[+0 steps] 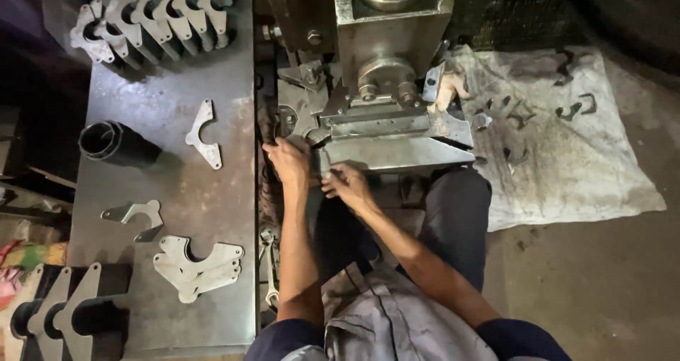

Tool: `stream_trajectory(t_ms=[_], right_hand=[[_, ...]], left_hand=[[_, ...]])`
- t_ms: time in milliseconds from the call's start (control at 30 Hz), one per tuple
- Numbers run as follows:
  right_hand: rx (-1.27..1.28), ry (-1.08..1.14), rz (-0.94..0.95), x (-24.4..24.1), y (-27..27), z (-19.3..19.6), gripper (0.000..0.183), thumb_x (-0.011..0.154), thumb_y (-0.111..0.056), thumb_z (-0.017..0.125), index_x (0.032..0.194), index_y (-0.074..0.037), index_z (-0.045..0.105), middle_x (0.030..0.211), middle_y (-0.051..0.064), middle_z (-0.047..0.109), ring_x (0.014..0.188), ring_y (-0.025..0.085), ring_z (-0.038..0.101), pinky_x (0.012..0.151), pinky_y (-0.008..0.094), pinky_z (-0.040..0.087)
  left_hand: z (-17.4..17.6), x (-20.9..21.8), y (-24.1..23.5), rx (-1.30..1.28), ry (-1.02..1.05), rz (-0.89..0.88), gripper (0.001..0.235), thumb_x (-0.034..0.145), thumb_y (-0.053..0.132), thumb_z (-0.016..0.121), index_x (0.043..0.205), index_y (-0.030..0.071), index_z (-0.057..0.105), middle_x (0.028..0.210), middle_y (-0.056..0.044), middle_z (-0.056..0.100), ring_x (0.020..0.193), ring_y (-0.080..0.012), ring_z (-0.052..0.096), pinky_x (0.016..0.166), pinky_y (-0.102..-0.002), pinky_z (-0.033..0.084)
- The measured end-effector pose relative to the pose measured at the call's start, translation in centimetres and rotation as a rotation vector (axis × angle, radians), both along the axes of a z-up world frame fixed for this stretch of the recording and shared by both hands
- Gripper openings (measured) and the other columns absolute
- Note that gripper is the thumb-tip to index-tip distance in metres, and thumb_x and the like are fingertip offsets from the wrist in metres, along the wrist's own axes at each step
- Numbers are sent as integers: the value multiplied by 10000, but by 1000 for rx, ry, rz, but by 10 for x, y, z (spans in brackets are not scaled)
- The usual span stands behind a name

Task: Operating a manual stamping press to form or punch metal components and inspecting the results.

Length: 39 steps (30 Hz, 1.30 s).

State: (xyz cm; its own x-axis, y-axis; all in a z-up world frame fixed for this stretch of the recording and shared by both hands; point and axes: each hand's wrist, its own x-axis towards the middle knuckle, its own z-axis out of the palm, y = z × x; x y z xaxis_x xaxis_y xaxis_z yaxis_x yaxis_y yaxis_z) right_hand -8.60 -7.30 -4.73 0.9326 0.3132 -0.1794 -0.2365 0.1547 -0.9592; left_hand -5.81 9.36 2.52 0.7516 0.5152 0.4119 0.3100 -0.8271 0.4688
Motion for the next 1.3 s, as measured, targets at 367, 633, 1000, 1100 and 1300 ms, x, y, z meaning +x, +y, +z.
stream_trajectory(t_ms=[367,633,1000,1100,1300], right_hand=[[-376,-231,12,-9,11,62,232,916,-164,772,1009,17,661,782,113,750,579,152,697,487,312,563],[-505,-269,13,-14,5,80,312,869,-209,815,1077,-17,685,728,103,757,533,114,692,490,305,536],[190,192,139,-35,-54,109,367,996,-371,604,1158,-42,620,727,71,692,522,165,669,436,291,534],[-2,235,-99,-18,-68,104,341,1021,-406,561,1105,-81,622,593,31,561,368,106,435,310,251,293],[20,187,-132,42,-72,87,293,1014,-387,600,1057,-97,603,548,-17,429,349,87,362,308,254,279]], left_hand=[[-31,11,32,132,-18,-120,440,913,356,683,890,-75,602,860,-329,630,787,-526,632,680,-564,517],[18,-15,7,-87,-76,-3,240,962,163,690,1045,-46,604,929,-300,655,850,-505,650,707,-528,533],[69,-52,-72,-1142,-98,-209,255,882,224,809,993,45,665,639,18,583,476,-45,469,429,-227,350],[34,-26,-95,-1415,-235,-405,250,921,215,782,1010,14,662,670,18,592,478,-65,481,427,-243,349],[24,-34,-118,-1081,-267,-428,278,977,181,724,1170,10,622,868,-22,665,692,-77,573,588,-238,470]])
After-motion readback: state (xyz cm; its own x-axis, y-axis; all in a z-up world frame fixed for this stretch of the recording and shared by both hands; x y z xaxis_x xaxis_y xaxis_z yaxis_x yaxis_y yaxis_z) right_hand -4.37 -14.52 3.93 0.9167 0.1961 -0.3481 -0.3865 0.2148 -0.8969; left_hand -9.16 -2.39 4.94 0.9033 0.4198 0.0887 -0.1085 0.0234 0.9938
